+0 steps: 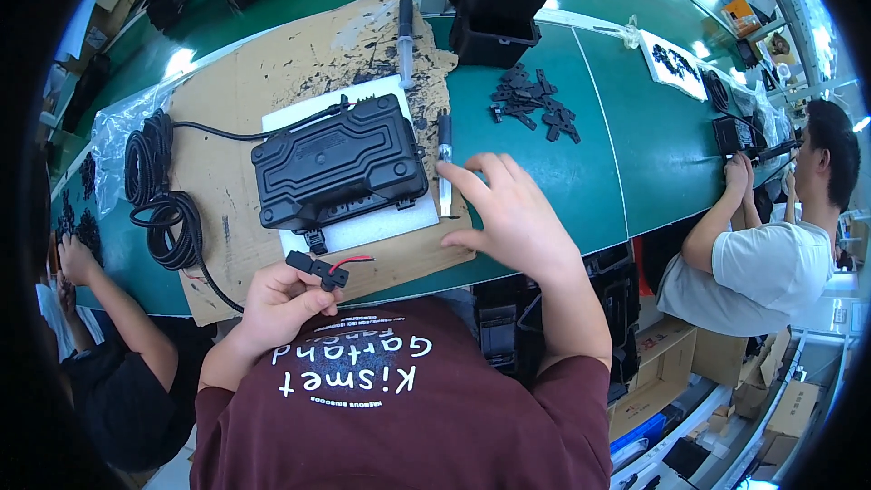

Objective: The person assembles electronic components by fitting a cable into a black plastic housing by hand.

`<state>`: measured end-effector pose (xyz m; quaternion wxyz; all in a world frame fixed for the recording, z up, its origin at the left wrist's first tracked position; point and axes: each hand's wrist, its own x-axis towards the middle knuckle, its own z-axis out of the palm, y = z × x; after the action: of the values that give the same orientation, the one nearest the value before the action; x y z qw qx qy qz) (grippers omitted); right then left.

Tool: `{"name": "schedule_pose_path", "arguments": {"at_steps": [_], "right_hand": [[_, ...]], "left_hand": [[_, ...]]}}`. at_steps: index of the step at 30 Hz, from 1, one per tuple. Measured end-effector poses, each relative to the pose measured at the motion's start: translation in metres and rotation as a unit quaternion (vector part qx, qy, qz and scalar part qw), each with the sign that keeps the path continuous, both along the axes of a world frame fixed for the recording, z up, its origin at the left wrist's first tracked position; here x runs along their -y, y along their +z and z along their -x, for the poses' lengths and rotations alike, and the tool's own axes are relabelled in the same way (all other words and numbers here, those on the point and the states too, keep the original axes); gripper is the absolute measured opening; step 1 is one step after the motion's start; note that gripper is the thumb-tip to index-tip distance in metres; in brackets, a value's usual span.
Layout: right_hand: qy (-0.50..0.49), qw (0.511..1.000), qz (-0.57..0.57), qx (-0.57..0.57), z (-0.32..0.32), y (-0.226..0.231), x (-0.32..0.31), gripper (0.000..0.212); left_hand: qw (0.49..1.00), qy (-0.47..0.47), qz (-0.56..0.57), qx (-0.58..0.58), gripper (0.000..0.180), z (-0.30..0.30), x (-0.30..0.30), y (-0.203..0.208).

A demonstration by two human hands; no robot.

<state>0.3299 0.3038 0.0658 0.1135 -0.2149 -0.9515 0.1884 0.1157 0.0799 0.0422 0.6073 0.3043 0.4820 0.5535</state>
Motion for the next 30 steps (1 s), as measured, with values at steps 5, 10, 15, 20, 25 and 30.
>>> {"name": "schedule_pose_path", "arguments": {"at_steps": [5, 10, 15, 20, 25, 30], "right_hand": [[0.018, 0.997, -0.003, 0.074, 0.008, -0.013, -0.011, 0.069], [0.027, 0.997, 0.015, 0.07, 0.004, -0.016, -0.017, 0.061], [-0.011, 0.956, 0.286, -0.058, -0.022, -0.003, -0.02, 0.057], [0.184, 0.645, 0.614, -0.416, -0.034, -0.005, 0.027, 0.07], [0.406, 0.517, 0.663, -0.359, -0.016, -0.003, 0.057, 0.073], [0.367, 0.505, 0.708, -0.331, 0.001, -0.002, 0.076, 0.063]], "left_hand": [[0.995, 0.02, -0.039, -0.09, 0.008, -0.007, -0.004, 0.002], [0.997, 0.042, -0.043, -0.045, 0.01, -0.005, -0.003, 0.009], [0.992, 0.078, -0.073, -0.067, 0.01, -0.001, 0.002, 0.012], [0.979, 0.147, -0.068, -0.123, 0.01, -0.005, -0.005, 0.017], [0.929, 0.155, -0.167, -0.291, 0.01, 0.002, -0.008, 0.003], [0.9, 0.219, -0.193, -0.323, 0.011, -0.001, -0.011, 0.005]]}}
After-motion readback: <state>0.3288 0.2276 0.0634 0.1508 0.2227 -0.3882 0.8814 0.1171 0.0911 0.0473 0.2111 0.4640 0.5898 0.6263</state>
